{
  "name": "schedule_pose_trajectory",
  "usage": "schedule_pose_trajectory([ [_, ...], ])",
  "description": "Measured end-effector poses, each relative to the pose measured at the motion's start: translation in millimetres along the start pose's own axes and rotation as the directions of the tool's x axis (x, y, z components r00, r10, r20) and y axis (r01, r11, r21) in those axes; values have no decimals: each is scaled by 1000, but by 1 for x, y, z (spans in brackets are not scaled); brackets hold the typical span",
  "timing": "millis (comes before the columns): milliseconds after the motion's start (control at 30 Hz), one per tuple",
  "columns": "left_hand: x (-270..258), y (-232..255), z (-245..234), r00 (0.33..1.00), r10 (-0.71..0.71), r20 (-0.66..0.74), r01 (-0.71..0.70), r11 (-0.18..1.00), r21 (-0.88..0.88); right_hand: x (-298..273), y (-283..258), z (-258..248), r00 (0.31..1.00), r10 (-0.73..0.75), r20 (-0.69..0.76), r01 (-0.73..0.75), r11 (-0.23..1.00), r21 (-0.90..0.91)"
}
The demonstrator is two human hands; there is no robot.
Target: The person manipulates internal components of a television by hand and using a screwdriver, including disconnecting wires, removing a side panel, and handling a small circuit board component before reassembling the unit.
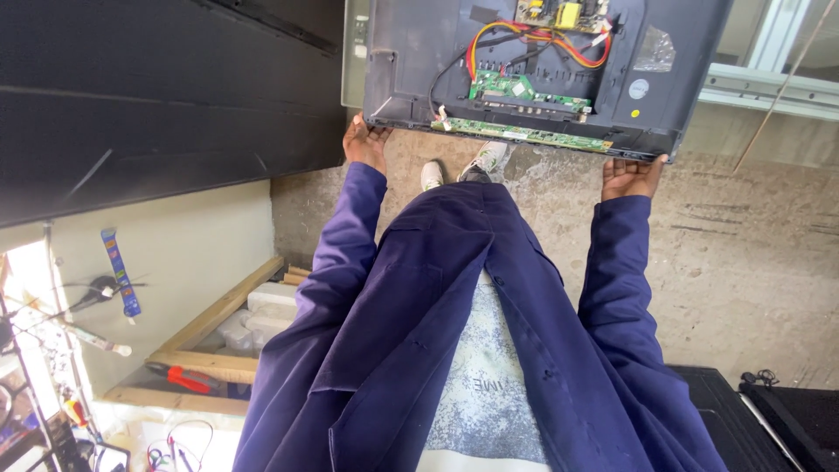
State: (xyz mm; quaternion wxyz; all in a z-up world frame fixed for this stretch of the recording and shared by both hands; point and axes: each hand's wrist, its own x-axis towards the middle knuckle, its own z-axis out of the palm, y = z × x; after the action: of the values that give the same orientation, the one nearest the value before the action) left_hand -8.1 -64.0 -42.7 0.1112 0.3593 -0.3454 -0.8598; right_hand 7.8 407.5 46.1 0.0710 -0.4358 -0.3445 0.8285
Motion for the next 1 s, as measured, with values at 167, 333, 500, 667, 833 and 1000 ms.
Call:
schedule_pose_trajectory([
  [167,13,-11,-15,999,30,-25,-30,1000,0,17,2,-9,1000,24,-1,-24,999,43],
  [333,4,3,0,1000,8,-25,-8,1000,10,12,1,-4,999,32,5,-33,994,104],
  [500,7,20,-2,998,-46,-31,50,990,132,14,1,-7,999,14,47,-17,997,80],
  [667,33,36,-11,962,241,-127,-149,856,495,31,9,-31,996,38,79,-40,999,22],
  [833,68,76,50,870,491,39,-278,425,861,22,6,-30,992,39,118,-40,999,9],
  [1000,112,97,128,822,482,304,-408,124,905,36,11,-41,988,43,151,-48,998,32],
])
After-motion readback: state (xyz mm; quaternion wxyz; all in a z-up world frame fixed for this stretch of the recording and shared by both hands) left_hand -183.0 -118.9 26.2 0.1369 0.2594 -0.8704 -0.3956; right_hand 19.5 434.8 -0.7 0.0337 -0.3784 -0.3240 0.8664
